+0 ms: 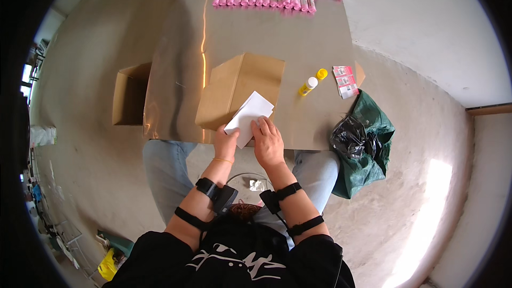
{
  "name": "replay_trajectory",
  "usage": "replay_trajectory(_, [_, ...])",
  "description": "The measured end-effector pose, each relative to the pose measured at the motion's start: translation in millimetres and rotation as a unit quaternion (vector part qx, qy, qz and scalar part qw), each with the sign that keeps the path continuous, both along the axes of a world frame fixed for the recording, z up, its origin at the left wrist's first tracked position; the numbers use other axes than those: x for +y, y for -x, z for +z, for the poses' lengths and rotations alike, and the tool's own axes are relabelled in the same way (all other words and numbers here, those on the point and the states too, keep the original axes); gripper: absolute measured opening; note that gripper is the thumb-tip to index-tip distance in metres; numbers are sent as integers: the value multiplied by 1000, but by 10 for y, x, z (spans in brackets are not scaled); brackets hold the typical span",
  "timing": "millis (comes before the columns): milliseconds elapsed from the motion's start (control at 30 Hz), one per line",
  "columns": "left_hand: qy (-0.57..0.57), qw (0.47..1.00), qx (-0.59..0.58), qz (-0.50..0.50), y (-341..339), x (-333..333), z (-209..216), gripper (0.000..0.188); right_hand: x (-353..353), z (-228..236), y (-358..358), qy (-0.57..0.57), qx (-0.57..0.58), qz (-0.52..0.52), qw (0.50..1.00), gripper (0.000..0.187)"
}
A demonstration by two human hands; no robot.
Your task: The recorder organizes pink tubes on a table, applies glue to a white label, and wraps it around one of the tubes.
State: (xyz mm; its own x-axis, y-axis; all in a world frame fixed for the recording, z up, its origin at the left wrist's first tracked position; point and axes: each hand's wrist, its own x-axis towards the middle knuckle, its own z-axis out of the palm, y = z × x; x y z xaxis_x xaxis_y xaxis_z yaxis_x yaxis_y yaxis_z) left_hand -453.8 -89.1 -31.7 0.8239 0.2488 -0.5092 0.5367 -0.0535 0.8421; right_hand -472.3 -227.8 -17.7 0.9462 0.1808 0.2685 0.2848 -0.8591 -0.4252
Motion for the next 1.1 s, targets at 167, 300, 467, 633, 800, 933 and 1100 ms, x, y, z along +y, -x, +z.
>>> replay_trajectory(167, [-282, 933, -176, -141, -99, 158, 130, 39, -38, -63, 16, 11, -9, -10, 1000, 38])
replay_trajectory(300, [-389, 794, -341, -319, -229, 142, 140, 47, 2, -69, 25, 3, -7, -5, 1000, 37])
replay_trajectory(467, [-425, 769, -313, -361, -250, 135, 34, 47, 39, 10, 80, 13, -2, -38, 999, 45])
replay_trajectory(633, [-411, 780, -300, -364, -253, 114, 60, 46, 115, 28, 226, 50, 51, -76, 995, 56])
replay_trajectory(800, [-407, 784, -291, -367, -257, 123, 75, 44, 224, 29, 241, 62, 104, -80, 989, 65])
replay_trajectory(933, [-408, 778, -296, -375, -267, 122, 89, 44, 255, 46, 235, 55, 105, -90, 989, 67])
replay_trajectory(1100, [-403, 780, -302, -371, -287, 129, 78, 42, 265, 68, 215, 42, 110, -92, 989, 68])
